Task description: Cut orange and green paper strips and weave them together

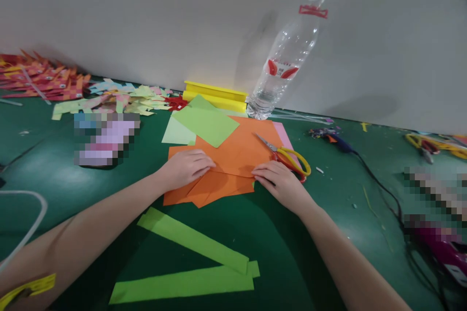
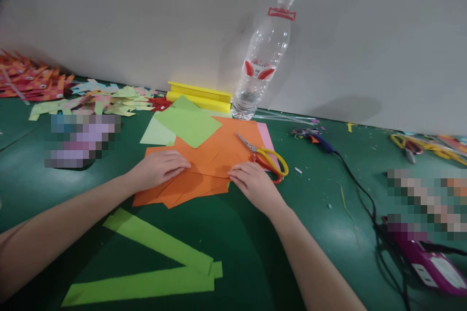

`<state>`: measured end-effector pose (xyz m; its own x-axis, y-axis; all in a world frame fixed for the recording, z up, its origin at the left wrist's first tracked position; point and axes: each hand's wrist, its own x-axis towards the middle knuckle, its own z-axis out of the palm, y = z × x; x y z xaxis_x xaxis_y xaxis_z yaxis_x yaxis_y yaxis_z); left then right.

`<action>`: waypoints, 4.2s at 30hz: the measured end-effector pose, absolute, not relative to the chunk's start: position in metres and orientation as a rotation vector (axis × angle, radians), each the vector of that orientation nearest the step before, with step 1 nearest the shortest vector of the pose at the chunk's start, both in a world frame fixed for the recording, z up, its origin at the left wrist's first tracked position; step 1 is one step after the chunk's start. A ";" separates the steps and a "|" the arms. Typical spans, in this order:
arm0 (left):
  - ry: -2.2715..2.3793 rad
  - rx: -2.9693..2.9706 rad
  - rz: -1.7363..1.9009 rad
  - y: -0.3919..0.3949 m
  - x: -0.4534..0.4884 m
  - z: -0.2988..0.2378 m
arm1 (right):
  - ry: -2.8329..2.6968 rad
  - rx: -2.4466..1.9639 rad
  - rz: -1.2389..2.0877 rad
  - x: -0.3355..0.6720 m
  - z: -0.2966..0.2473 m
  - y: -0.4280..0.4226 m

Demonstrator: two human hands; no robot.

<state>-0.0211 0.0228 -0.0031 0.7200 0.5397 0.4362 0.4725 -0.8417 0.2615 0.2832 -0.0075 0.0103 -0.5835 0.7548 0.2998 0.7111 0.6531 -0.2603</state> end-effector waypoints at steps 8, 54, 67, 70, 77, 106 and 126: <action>0.871 2.855 0.799 0.022 -0.019 -0.005 | -2.246 -1.188 0.060 0.284 0.003 -0.007; 0.963 2.778 0.765 0.026 -0.019 -0.007 | -2.460 -1.209 0.232 0.271 0.007 -0.016; 1.197 2.911 0.769 0.025 -0.019 -0.007 | -2.502 -1.272 0.273 0.273 0.006 -0.015; 1.315 2.926 0.751 0.026 -0.021 -0.008 | -2.496 -1.281 0.286 0.273 0.006 -0.015; 1.504 2.896 0.723 0.024 -0.022 -0.005 | -2.476 -1.278 0.258 0.273 0.006 -0.015; 0.505 2.841 0.479 0.014 -0.014 0.009 | -2.642 -1.101 0.221 0.262 0.014 -0.023; 0.538 2.830 0.591 0.015 -0.010 0.002 | -2.608 -1.097 0.241 0.259 0.012 -0.023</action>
<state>-0.0103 0.0150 0.0025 0.8539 0.3886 0.3462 0.3085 -0.9137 0.2646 0.2587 -0.0231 0.0124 -0.6630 0.7189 0.2089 0.6683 0.6941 -0.2675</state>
